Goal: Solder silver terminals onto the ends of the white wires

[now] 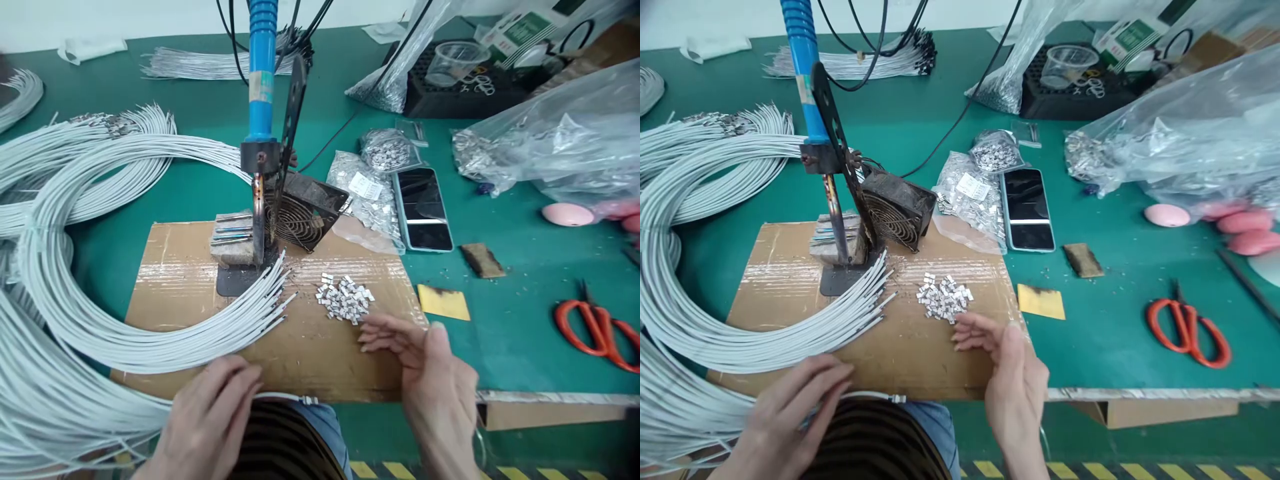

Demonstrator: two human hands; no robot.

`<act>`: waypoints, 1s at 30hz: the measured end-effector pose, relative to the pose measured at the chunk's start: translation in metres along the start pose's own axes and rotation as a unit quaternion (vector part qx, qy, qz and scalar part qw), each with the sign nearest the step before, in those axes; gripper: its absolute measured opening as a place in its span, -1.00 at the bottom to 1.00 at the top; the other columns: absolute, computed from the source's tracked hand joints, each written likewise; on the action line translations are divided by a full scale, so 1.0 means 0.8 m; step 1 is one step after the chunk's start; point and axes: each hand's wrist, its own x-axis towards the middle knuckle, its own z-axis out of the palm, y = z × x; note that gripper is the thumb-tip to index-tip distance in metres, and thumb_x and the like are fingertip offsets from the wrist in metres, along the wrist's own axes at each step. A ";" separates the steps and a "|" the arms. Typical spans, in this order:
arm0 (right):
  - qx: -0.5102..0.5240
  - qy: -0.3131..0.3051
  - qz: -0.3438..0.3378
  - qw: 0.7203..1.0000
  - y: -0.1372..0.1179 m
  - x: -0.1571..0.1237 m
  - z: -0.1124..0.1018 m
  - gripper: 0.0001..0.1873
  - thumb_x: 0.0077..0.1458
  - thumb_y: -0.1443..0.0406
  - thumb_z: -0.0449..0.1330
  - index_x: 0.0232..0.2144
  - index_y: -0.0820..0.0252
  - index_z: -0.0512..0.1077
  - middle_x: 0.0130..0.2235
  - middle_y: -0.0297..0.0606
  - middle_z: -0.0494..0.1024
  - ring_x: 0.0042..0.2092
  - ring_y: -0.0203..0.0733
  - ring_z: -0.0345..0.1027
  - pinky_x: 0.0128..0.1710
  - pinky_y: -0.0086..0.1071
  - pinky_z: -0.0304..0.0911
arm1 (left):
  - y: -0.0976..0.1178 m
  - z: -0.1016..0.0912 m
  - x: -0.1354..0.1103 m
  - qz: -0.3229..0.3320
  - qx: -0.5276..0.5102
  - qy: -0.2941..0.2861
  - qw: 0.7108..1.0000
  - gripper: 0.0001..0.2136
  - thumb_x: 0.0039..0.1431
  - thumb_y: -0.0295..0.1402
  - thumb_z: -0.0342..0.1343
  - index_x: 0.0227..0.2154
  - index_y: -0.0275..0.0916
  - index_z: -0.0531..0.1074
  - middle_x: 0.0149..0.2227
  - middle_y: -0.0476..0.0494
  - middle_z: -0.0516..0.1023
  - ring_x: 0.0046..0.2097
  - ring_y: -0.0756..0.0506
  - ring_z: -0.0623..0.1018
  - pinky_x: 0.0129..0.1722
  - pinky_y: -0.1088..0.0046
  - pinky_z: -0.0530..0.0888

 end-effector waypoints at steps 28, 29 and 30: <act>0.101 -0.293 0.001 0.951 -0.025 -0.053 0.054 -0.85 0.29 0.20 0.38 -0.28 0.01 0.77 -0.44 -0.33 0.56 -0.53 -0.39 0.27 -0.52 -0.50 0.22 | 0.029 -0.033 0.069 -0.332 -0.436 -0.158 0.821 -0.80 0.40 -0.17 0.19 -0.31 -0.15 0.52 -0.47 0.03 0.49 -0.41 -0.01 0.44 -0.39 0.53 0.37; 0.122 -0.305 0.011 0.944 -0.024 -0.056 0.057 -0.86 0.28 0.19 0.39 -0.25 0.01 0.77 -0.43 -0.33 0.56 -0.52 -0.39 0.27 -0.51 -0.49 0.22 | 0.028 -0.030 0.069 -0.342 -0.448 -0.144 0.813 -0.78 0.39 -0.16 0.21 -0.33 -0.16 0.51 -0.48 0.05 0.46 -0.44 0.01 0.39 -0.42 0.54 0.34; 0.142 -0.315 0.022 0.938 -0.023 -0.059 0.061 -0.87 0.26 0.19 0.40 -0.23 0.01 0.77 -0.42 -0.33 0.54 -0.51 -0.40 0.26 -0.50 -0.48 0.21 | 0.026 -0.027 0.069 -0.352 -0.461 -0.131 0.804 -0.76 0.38 -0.14 0.23 -0.34 -0.17 0.52 -0.50 0.08 0.43 -0.48 0.03 0.33 -0.45 0.56 0.30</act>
